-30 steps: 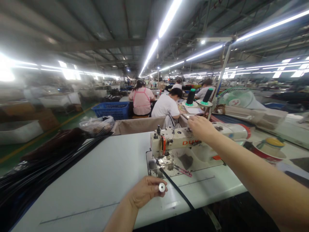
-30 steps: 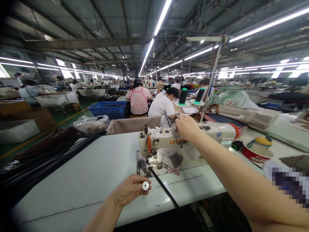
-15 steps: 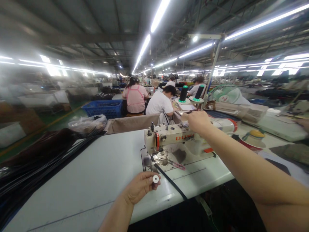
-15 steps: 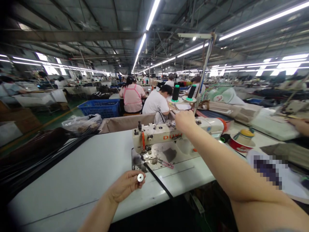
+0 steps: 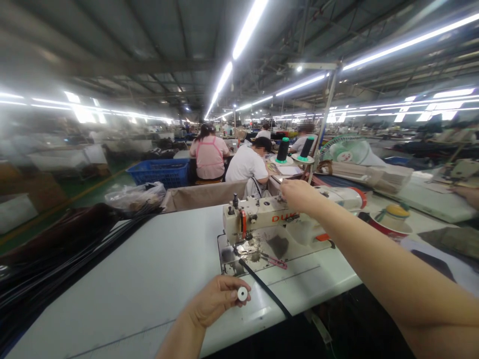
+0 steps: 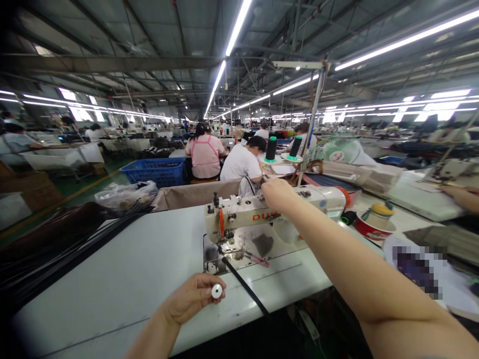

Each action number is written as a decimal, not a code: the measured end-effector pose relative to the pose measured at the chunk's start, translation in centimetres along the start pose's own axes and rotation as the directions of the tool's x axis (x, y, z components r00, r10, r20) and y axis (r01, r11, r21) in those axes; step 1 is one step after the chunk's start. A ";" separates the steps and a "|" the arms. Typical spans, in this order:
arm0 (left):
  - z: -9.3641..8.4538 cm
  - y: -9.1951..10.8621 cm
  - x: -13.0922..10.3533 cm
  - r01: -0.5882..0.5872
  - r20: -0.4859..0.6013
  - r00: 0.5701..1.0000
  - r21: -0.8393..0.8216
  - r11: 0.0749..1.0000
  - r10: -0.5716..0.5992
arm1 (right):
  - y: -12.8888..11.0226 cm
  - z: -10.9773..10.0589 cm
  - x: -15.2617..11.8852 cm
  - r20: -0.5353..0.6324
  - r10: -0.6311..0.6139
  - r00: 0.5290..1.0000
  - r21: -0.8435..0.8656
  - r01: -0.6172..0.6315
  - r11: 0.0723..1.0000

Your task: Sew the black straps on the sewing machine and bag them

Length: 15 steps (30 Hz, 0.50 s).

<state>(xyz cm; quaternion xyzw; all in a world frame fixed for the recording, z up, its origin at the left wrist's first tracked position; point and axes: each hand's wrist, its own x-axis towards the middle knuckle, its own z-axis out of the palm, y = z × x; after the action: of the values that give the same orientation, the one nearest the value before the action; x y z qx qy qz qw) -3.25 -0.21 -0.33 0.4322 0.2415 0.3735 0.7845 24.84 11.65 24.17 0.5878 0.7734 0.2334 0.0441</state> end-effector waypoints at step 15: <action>-0.4 -0.2 -0.8 0.091 0.145 0.985 0.032 0.995 -0.094 | -0.1 1.3 -2.6 -0.175 0.137 0.975 0.205 -0.100 0.974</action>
<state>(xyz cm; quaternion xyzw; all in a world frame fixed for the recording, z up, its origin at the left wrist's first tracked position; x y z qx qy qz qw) -3.92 -0.67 -0.61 0.4564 0.2079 0.3010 0.8111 25.97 9.66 22.47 0.6098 0.7566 0.2133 -0.1009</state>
